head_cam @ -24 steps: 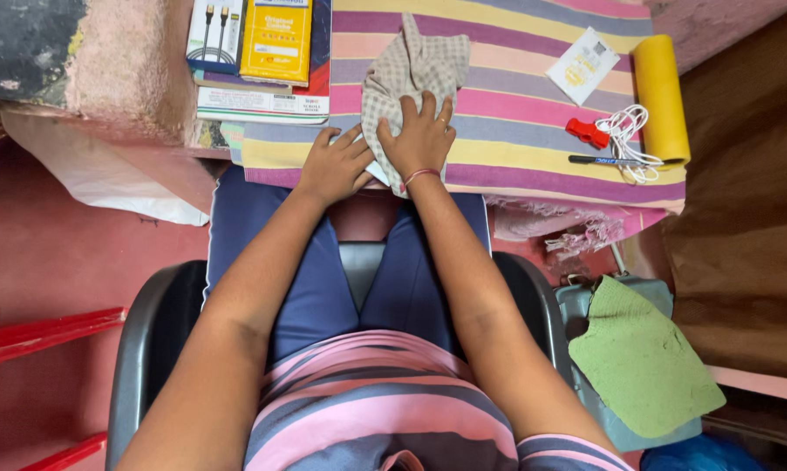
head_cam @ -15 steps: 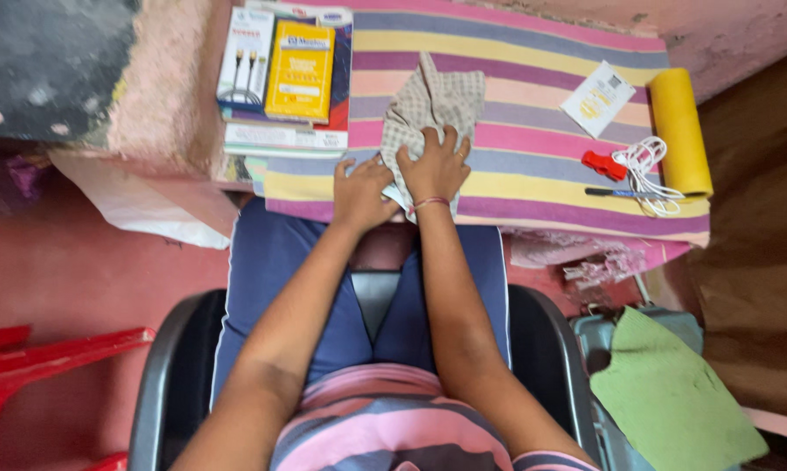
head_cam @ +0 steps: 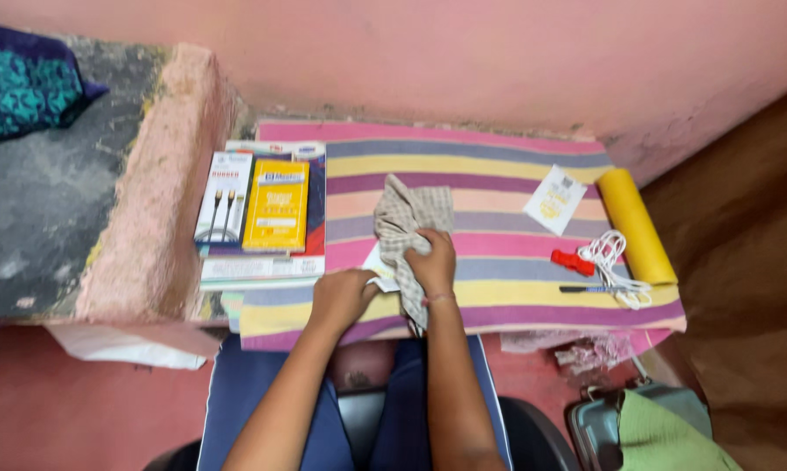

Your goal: The person wipes a striped table surface with a cloth, moving aside books, a yellow roll, a red clip, and a white cable to clean underneath. They wipe the table and the items individually, then return them to the surface.

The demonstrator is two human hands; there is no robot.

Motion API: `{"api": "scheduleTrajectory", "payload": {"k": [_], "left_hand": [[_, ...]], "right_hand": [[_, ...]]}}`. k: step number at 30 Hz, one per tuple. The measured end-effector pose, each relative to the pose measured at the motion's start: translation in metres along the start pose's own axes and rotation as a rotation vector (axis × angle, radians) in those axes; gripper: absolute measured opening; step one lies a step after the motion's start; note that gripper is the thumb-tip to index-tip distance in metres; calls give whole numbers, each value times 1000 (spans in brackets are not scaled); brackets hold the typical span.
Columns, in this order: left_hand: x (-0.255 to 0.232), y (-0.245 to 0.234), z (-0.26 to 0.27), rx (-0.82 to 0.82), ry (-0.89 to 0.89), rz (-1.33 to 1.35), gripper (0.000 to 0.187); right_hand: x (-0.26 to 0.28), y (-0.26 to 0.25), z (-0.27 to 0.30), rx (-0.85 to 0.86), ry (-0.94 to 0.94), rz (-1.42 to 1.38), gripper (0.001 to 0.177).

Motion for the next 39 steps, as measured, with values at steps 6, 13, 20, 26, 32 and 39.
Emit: {"api": "scheduleTrajectory", "payload": {"k": [6,13,20,26,32,39], "left_hand": [[43,6,-5,-326,-62,869,26],[64,76,-6,28,-507,1660,32],[92,124,-16,59,-471,2004,42],[77,107,-18,4,-336,1743,36],[55,42,-10,-326,-25,1230,35],[57,-117,32,-627,-106,-196,50]], "right_hand": [[-25,-85,5,-307,88,-618,29],[89,-72,23,-248,-115,-372,39],[143,39,28,174,-91,232,33],[95,31,12,154,5,350,34],[-25,-12,-25,-35,35,-12,35],[-2,-4,-20,-87,-129,138,35]]}}
Point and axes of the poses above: each hand's wrist, its own z-axis away from the middle knuckle, its own y-axis out of the palm, x = y × z, the point moved 9 cm from there along -z, towards the middle knuckle, and after that the axes turned 13 degrees about x, right-handed, at the moved point
